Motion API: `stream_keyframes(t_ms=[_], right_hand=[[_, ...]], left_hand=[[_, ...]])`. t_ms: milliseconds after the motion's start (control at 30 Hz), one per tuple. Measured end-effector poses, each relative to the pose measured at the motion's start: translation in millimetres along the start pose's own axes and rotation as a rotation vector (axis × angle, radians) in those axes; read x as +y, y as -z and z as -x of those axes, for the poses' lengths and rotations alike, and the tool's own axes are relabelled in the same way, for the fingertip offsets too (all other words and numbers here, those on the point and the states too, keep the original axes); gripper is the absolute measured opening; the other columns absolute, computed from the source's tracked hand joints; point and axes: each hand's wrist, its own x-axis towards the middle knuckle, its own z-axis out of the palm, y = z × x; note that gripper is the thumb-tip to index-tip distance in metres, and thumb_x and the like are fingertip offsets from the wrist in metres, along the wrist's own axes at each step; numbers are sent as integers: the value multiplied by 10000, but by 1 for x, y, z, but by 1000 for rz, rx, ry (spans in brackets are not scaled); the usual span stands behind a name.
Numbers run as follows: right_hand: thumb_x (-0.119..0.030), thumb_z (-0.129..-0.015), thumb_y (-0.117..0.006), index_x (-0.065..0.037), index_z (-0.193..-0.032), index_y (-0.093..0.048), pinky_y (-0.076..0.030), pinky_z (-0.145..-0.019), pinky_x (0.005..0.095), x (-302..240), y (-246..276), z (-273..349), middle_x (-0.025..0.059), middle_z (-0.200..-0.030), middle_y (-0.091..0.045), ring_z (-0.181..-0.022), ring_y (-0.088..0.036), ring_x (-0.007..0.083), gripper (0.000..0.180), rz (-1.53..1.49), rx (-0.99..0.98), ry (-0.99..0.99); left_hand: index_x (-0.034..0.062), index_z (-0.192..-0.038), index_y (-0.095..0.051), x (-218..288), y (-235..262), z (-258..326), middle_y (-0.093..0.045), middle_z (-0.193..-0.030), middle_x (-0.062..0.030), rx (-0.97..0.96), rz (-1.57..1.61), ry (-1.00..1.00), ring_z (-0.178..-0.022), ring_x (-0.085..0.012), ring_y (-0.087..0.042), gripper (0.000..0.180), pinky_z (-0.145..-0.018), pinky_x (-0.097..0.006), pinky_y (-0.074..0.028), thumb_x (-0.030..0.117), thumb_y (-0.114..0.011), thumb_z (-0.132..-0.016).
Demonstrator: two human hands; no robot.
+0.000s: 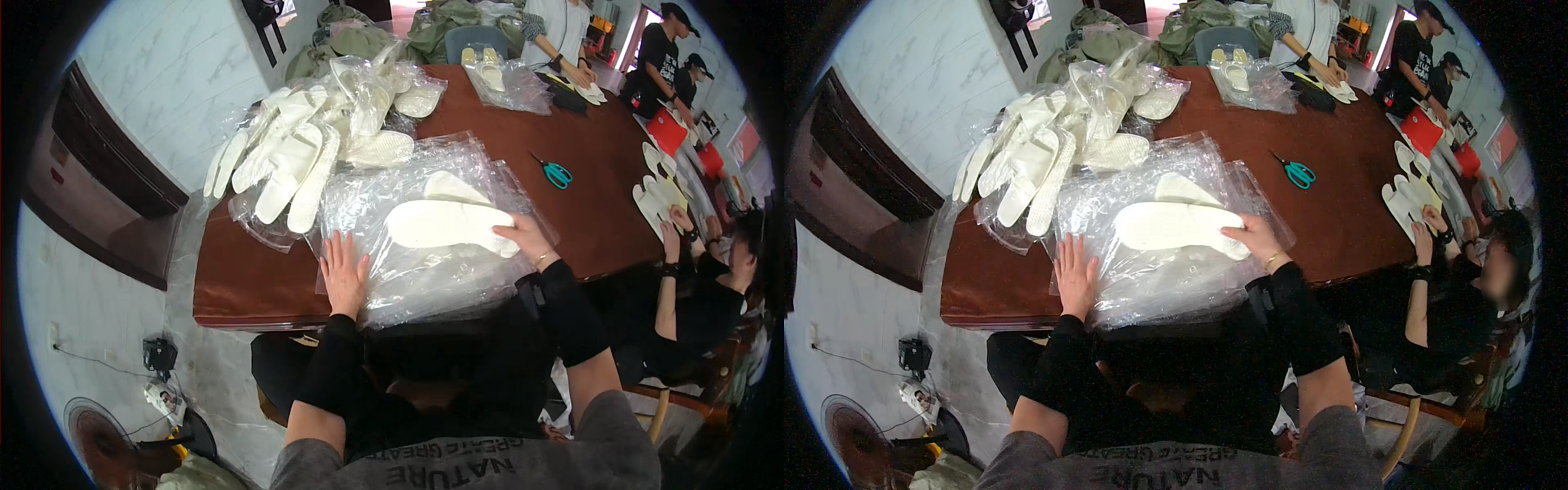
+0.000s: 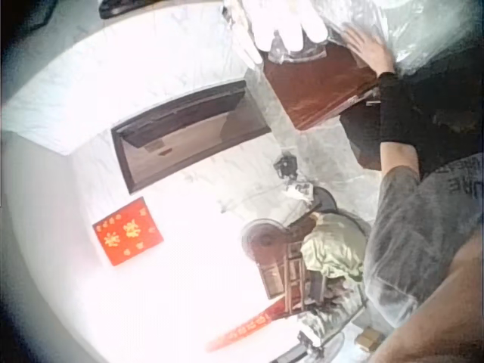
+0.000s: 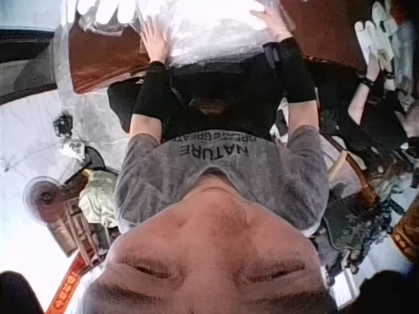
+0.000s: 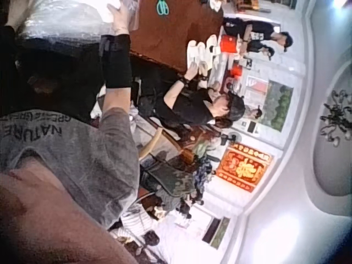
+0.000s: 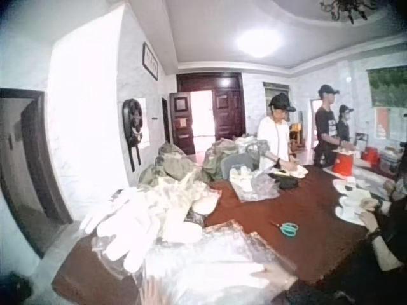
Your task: Sorting and inserting indoor slippers into clear plastic packaging bags.
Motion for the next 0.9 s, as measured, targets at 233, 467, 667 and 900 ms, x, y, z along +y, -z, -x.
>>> stream_keyframes(t_ms=[233, 467, 667, 900], right_hand=[[-278, -915, -766, 40, -1163, -708, -545, -829, 369, -19, 122, 31, 155, -1047, -763, -903, -716, 229, 407, 344, 798, 90], [-230, -932, -765, -1, -1064, -631, -516, -775, 406, -141, -64, 82, 169, -1006, -681, -886, -664, 285, 296, 442, 719, 363], [-285, -961, -708, -38, -1147, -674, -557, -776, 441, -114, -209, 91, 166, -1050, -656, -902, -683, 345, 311, 501, 166, 459], [-315, -871, -777, -9, -1109, -707, -536, -822, 483, -9, -39, 11, 260, -1000, -707, -981, -673, 447, 394, 741, 762, 21]], left_hand=[[145, -1555, -474, 7, -16, -2, -312, -1684, -146, 80, -135, -8, -1552, -400, -270, 607, -1220, -621, -237, 471, -529, -1047], [170, -1584, -440, -2, -1, 8, -288, -1695, -149, 101, -133, 21, -1544, -420, -276, 677, -1223, -603, -240, 518, -563, -1017], [155, -1578, -448, -18, -11, 9, -277, -1696, -169, 118, 13, -37, -1548, -434, -256, 667, -1233, -595, -223, 506, -545, -1019], [142, -1563, -471, -1, -5, 5, -274, -1695, -181, 71, -181, 27, -1545, -438, -260, 668, -1231, -614, -213, 508, -549, -1010]])
